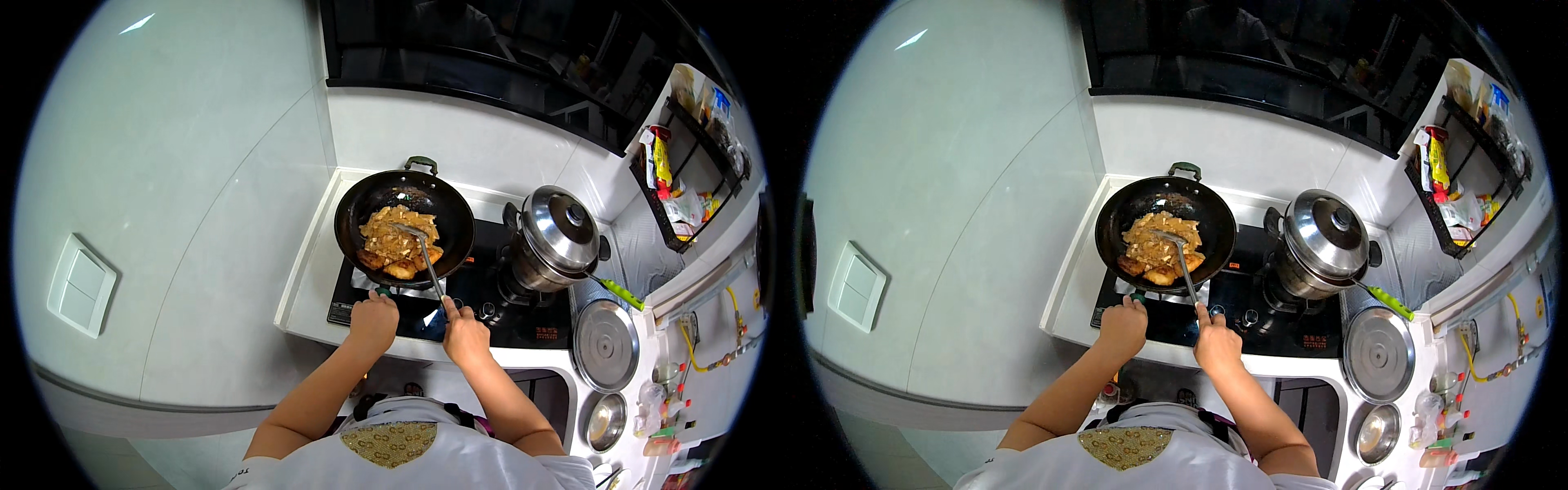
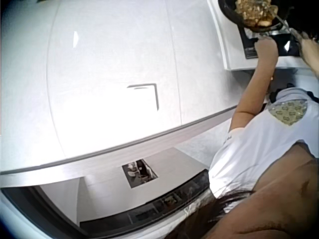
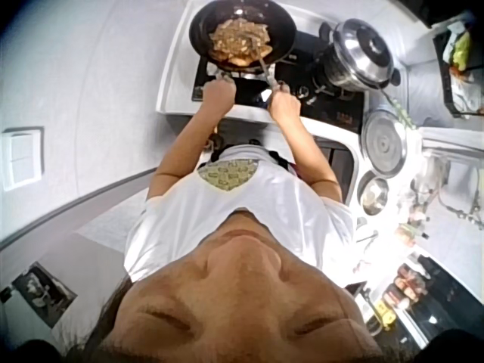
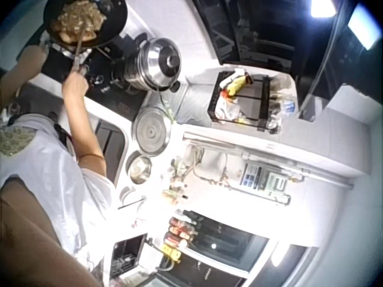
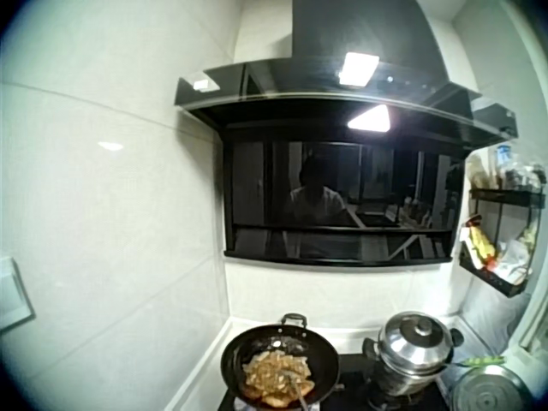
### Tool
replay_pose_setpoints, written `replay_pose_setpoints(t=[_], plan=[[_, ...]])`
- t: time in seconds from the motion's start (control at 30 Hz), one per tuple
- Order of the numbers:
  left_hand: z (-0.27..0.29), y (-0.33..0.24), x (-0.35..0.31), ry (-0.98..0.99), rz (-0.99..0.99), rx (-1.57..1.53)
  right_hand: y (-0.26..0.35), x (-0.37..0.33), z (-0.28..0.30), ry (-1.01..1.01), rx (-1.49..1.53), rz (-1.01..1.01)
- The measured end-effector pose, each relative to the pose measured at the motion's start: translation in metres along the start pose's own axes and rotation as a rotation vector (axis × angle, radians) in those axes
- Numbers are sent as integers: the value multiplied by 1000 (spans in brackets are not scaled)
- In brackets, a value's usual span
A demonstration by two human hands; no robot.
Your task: The person stirs food in a wok with a spatula, stirs a liquid in a nearby pot with a spoon, and transfers cooked items into a bowl using chopsticks before pouring the remainder from the wok.
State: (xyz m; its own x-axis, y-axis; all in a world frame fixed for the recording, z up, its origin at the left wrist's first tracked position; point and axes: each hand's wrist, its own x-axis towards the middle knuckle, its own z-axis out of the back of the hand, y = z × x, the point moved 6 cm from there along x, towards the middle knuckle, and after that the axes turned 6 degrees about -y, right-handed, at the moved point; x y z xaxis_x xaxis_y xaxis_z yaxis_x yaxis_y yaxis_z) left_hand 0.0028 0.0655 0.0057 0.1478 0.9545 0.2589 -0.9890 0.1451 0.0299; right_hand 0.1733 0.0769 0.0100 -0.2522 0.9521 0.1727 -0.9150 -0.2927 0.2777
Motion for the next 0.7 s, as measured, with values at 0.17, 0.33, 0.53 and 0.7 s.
replay_pose_setpoints(t=[0.17, 0.33, 0.53, 0.7], plan=[[1, -1, -1, -37, -12, 36, -2, -3, -9, -10, 6, -10], [0, -1, -3, -96, -23, 76, -2, -4, -10, 1, 17, -4], [-7, -1, -4, -95, -27, 84, -3, -4, -10, 9, 31, -25], [-4, -1, -4, -103, -7, 69, -3, -4, -8, 20, 39, -30]])
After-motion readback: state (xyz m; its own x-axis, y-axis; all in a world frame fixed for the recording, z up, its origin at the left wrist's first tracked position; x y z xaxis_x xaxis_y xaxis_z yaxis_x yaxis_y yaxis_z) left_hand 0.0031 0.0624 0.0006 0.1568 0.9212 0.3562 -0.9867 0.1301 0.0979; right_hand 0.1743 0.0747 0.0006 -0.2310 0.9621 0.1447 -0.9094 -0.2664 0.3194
